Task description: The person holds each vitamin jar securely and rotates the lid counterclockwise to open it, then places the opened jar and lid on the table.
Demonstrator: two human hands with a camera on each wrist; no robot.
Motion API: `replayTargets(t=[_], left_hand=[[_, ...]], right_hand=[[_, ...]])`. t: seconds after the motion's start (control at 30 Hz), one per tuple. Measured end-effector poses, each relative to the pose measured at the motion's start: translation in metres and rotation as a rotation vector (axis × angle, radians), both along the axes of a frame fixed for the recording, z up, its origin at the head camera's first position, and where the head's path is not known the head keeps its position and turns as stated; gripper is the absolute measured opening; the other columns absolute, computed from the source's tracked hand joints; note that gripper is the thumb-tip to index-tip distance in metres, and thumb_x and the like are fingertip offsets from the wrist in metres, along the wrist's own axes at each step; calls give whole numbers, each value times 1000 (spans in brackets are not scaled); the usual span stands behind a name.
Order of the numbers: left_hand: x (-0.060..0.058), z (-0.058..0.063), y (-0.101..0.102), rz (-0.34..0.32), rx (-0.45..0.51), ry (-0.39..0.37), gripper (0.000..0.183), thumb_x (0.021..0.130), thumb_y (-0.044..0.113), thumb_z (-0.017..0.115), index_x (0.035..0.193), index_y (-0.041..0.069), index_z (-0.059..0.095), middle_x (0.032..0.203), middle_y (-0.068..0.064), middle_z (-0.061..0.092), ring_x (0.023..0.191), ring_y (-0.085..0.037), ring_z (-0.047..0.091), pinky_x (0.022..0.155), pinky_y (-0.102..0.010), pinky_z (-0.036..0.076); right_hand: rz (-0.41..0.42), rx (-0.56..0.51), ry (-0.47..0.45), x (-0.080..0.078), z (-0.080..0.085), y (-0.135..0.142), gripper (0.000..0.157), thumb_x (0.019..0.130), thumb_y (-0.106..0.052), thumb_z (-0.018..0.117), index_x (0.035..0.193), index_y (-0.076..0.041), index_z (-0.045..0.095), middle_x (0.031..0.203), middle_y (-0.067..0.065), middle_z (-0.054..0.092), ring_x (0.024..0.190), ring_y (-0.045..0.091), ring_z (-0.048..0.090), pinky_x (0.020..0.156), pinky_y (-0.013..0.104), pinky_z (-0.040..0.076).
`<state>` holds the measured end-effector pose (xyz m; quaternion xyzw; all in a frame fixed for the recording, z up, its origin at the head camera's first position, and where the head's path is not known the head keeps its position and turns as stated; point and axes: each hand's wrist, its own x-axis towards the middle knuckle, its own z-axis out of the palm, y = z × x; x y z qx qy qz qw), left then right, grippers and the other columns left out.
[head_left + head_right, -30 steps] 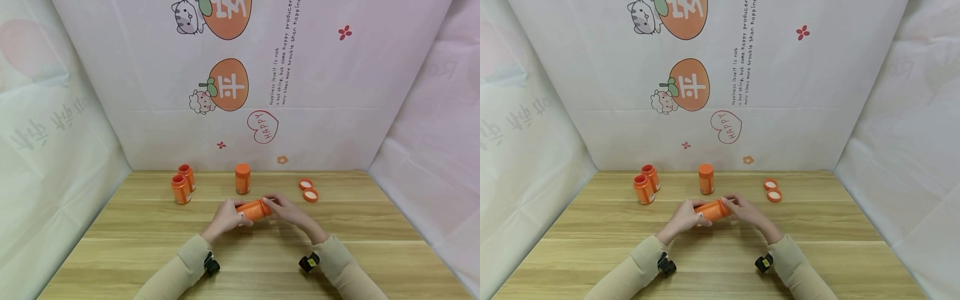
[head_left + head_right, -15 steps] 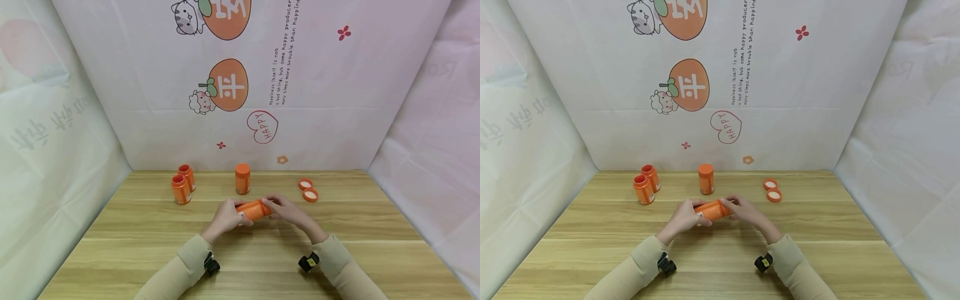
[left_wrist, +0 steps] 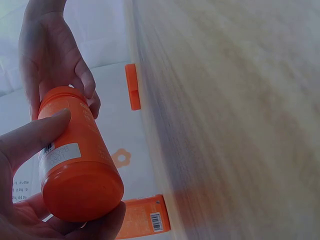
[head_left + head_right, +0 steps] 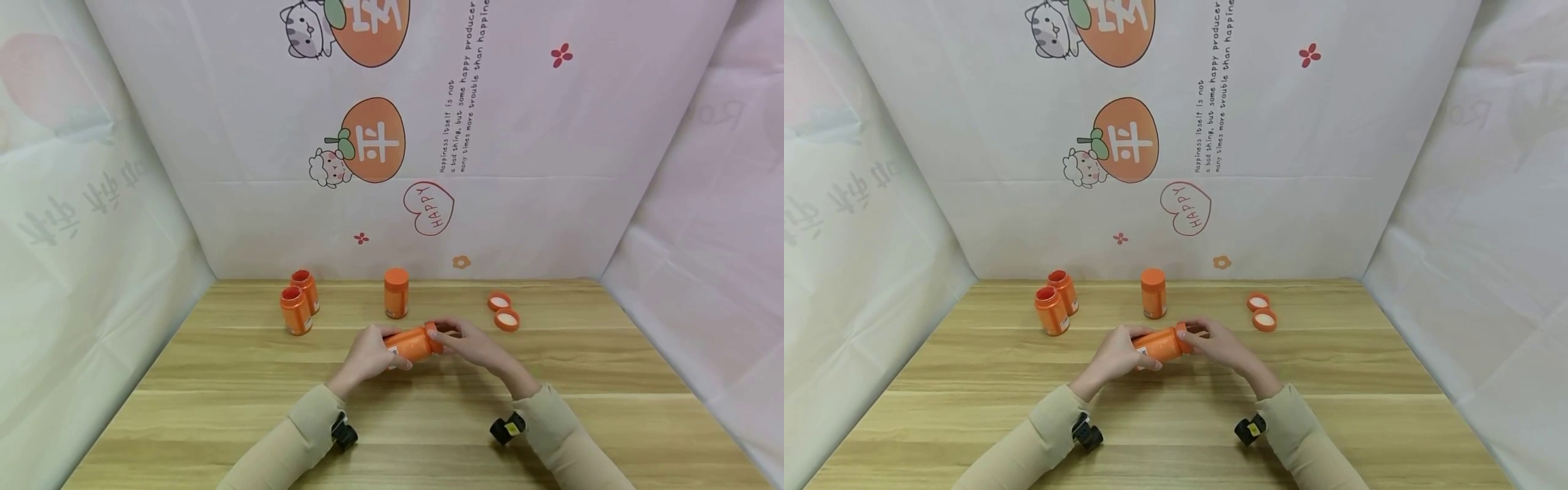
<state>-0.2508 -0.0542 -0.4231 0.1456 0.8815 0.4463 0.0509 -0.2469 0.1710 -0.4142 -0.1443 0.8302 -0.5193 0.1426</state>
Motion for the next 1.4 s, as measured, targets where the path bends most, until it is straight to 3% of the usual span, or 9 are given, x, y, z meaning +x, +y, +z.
replayTargets(t=[0.4,0.67,1.0,1.23,1.4], left_hand=[[0,1,-1,3,7,-13,64,57,20,89,117,12,68,101,-4,67,82,-17,57,69,-32,46],[0,1,-2,2,8,-10,63,56,20,89,116,12,68,100,-4,67,81,-17,57,68,-31,46],[0,0,-2,0,25,-32,65,56,21,89,117,11,67,99,-3,67,80,-18,57,67,-32,47],[0,1,-1,5,24,-42,65,57,21,89,117,12,67,99,-4,68,81,-18,57,67,-32,47],[0,0,-1,1,23,-33,63,57,21,89,116,13,68,99,-3,68,80,-18,57,66,-32,47]], right_hand=[[101,-15,119,0,2,7,48,92,-31,61,136,-14,49,133,12,53,123,35,49,92,39,49],[131,-27,173,0,4,9,50,88,-25,67,134,-16,50,134,7,55,125,30,50,96,40,46],[162,-126,166,-2,-1,13,54,85,-16,71,134,-8,50,138,14,51,127,32,48,92,29,49],[199,-199,160,-3,-3,14,52,85,-6,69,133,-6,50,139,22,46,129,41,44,98,31,46],[198,-195,174,-3,-5,15,52,84,-7,70,132,-7,51,139,21,47,129,35,46,99,32,45]])
